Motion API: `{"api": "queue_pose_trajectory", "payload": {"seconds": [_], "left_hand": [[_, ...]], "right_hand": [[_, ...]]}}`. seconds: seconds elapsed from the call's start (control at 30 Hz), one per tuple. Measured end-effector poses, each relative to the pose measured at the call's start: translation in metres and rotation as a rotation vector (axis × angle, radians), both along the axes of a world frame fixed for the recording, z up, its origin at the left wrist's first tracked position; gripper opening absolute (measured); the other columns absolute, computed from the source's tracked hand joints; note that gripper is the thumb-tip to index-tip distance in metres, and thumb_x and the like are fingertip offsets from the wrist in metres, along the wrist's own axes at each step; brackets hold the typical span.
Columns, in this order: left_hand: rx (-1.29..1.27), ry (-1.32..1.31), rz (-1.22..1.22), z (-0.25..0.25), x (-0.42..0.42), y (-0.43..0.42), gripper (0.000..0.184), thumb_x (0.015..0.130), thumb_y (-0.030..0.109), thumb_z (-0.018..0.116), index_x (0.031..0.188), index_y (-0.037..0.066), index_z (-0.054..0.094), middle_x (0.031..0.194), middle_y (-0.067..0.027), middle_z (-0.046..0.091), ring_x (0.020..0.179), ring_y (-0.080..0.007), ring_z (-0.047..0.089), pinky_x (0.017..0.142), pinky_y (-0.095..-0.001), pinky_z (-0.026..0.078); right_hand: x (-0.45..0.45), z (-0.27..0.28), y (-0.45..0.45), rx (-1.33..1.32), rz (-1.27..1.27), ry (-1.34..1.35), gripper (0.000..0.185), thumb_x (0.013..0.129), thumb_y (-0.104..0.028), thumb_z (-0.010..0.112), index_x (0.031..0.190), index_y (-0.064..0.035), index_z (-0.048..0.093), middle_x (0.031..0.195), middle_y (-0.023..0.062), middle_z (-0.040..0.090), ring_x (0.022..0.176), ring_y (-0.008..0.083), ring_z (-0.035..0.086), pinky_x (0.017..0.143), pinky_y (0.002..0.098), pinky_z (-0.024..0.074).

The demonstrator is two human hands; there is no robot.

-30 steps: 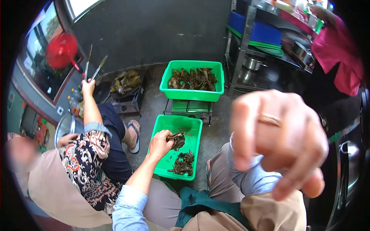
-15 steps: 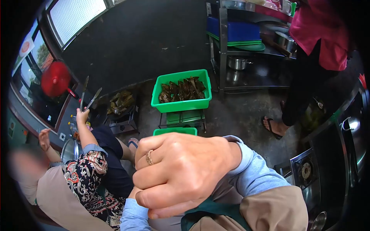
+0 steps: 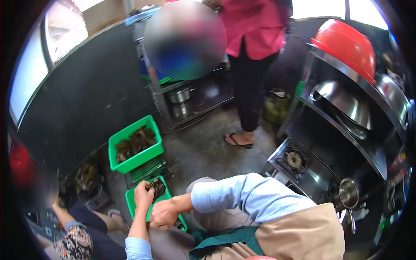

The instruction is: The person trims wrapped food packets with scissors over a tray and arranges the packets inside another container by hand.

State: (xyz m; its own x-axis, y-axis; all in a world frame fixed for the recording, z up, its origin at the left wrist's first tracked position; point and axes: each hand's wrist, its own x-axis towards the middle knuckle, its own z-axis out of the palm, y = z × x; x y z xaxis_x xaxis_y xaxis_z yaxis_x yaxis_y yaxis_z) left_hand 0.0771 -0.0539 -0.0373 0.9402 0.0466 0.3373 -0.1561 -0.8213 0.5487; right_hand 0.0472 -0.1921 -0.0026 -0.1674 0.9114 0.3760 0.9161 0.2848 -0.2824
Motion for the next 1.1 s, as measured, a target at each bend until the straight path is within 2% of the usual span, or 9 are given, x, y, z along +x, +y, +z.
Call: {"api": "queue_pose_trajectory", "payload": {"seconds": [0.07,0.3,0.33,0.43,0.6,0.7,0.8,0.9,1.1], "left_hand": [[0.046,-0.001,-0.044,-0.007,0.007,-0.016,0.019,0.072,0.012,0.066,0.088,0.0,0.064,0.088,-0.0195,0.066,0.082,-0.0368,0.065,0.073,-0.0436,0.051],[-0.035,0.08,-0.152,-0.032,0.047,-0.062,0.02,0.071,0.012,0.066,0.089,0.001,0.065,0.087,-0.0207,0.067,0.082,-0.0376,0.065,0.073,-0.0431,0.052],[-0.053,0.069,-0.169,-0.032,0.048,-0.07,0.018,0.071,0.011,0.065,0.087,0.001,0.066,0.085,-0.0207,0.067,0.082,-0.0378,0.065,0.073,-0.0433,0.052],[-0.005,0.013,-0.207,-0.039,0.059,-0.091,0.017,0.072,0.011,0.064,0.085,0.0,0.066,0.083,-0.0207,0.067,0.081,-0.0382,0.065,0.074,-0.0438,0.051],[0.014,0.08,-0.247,-0.044,0.064,-0.109,0.022,0.07,0.013,0.065,0.087,0.0,0.066,0.084,-0.0209,0.068,0.082,-0.0379,0.066,0.076,-0.0434,0.052],[0.035,0.125,-0.247,-0.045,0.064,-0.11,0.02,0.072,0.014,0.064,0.087,0.001,0.066,0.087,-0.0209,0.068,0.086,-0.038,0.065,0.077,-0.0447,0.051],[0.061,0.107,-0.249,-0.05,0.064,-0.101,0.021,0.07,0.013,0.066,0.087,0.001,0.067,0.084,-0.021,0.068,0.082,-0.0379,0.066,0.077,-0.0444,0.052],[0.059,0.076,-0.25,-0.056,0.068,-0.096,0.021,0.069,0.013,0.066,0.086,0.001,0.067,0.083,-0.0208,0.068,0.081,-0.0376,0.066,0.076,-0.0443,0.052],[0.06,0.131,-0.224,-0.057,0.066,-0.092,0.02,0.069,0.012,0.067,0.085,0.001,0.067,0.084,-0.0197,0.068,0.082,-0.0365,0.066,0.077,-0.0437,0.052]], "right_hand": [[0.006,-0.015,-0.012,-0.233,-0.163,-0.092,0.018,0.071,-0.022,0.059,0.072,-0.0056,0.067,0.074,0.014,0.066,0.072,0.0338,0.066,0.066,0.0463,0.0516],[0.011,-0.026,-0.027,-0.567,-0.709,-0.236,0.024,0.074,-0.023,0.064,0.091,-0.0088,0.074,0.096,0.0103,0.072,0.09,0.0253,0.069,0.074,0.04,0.0546],[0.014,-0.035,-0.025,-0.655,-0.777,-0.253,0.027,0.077,-0.022,0.067,0.1,-0.009,0.074,0.105,0.0083,0.071,0.094,0.0224,0.069,0.073,0.0378,0.0553],[0.026,-0.069,-0.018,-0.811,-0.971,-0.204,0.029,0.078,-0.023,0.069,0.103,-0.0093,0.074,0.108,0.009,0.071,0.095,0.022,0.069,0.069,0.0383,0.0561],[0.048,-0.082,-0.009,-1.151,-1.013,-0.021,0.029,0.079,-0.019,0.069,0.106,-0.0096,0.073,0.104,0.0028,0.071,0.091,0.0202,0.068,0.069,0.0368,0.0569],[0.042,-0.08,-0.011,-1.124,-1.014,-0.067,0.035,0.081,-0.028,0.07,0.114,-0.0181,0.07,0.111,0.0018,0.069,0.099,0.0248,0.066,0.072,0.0441,0.0564],[0.035,-0.073,-0.013,-1.061,-1.033,-0.067,0.034,0.083,-0.026,0.067,0.116,-0.0181,0.069,0.114,0.0023,0.068,0.101,0.0257,0.065,0.074,0.0457,0.0554],[0.048,-0.087,-0.006,-1.075,-0.982,-0.076,0.035,0.078,-0.019,0.071,0.111,-0.0064,0.07,0.11,0.0063,0.07,0.092,0.0235,0.068,0.066,0.0384,0.0568],[0.058,-0.105,0.006,-1.131,-1.006,-0.021,0.031,0.083,-0.016,0.066,0.111,-0.0064,0.07,0.11,0.0082,0.069,0.092,0.0249,0.068,0.063,0.0419,0.0569]]}}
